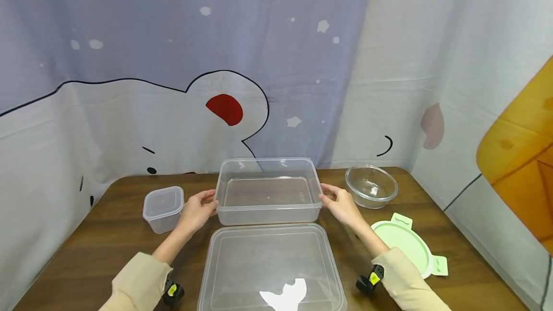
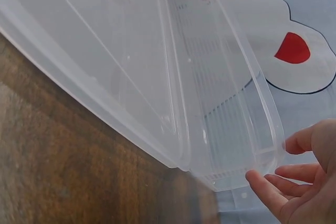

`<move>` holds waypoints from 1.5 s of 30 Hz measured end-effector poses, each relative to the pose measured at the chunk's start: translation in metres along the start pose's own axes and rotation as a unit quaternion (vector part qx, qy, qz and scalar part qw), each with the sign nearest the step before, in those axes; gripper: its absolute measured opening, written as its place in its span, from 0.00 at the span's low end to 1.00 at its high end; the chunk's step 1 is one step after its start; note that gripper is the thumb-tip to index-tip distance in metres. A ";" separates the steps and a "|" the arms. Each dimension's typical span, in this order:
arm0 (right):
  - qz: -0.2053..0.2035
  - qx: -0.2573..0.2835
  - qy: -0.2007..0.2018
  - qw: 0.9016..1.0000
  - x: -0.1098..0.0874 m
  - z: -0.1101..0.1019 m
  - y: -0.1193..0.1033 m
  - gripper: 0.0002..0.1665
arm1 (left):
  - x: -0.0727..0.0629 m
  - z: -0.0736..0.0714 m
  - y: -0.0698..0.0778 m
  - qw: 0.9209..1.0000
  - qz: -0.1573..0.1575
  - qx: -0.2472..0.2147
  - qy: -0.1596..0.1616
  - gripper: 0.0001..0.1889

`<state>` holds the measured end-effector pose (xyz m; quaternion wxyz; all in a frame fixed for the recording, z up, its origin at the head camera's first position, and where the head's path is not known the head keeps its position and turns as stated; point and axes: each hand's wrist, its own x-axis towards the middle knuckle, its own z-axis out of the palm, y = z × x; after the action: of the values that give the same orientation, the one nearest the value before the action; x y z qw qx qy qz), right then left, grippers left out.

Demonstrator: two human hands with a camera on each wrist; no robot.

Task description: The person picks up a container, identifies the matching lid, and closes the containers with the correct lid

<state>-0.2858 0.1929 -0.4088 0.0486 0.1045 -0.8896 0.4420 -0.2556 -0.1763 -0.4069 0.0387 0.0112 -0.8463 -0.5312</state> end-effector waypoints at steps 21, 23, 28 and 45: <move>-0.049 -0.021 -0.011 0.999 -0.012 -0.002 0.001 0.25 | -0.022 -0.009 0.000 0.999 -0.016 0.023 -0.043 0.32; -0.048 -0.021 -0.015 0.998 -0.014 -0.004 0.002 0.25 | -0.025 -0.011 -0.001 0.998 -0.020 0.034 -0.051 0.33; -0.047 -0.015 -0.029 0.998 -0.023 -0.009 0.003 0.26 | -0.036 -0.015 -0.004 0.997 -0.032 0.042 -0.057 0.33; 0.016 0.097 -0.129 0.987 -0.066 -0.022 0.012 0.33 | -0.070 -0.017 -0.006 0.991 -0.052 0.087 -0.081 0.35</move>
<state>-0.2246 0.2264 -0.4166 -0.0845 0.1505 -0.8428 0.5098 -0.1846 -0.1901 -0.4084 -0.0589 0.0156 -0.8881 -0.4556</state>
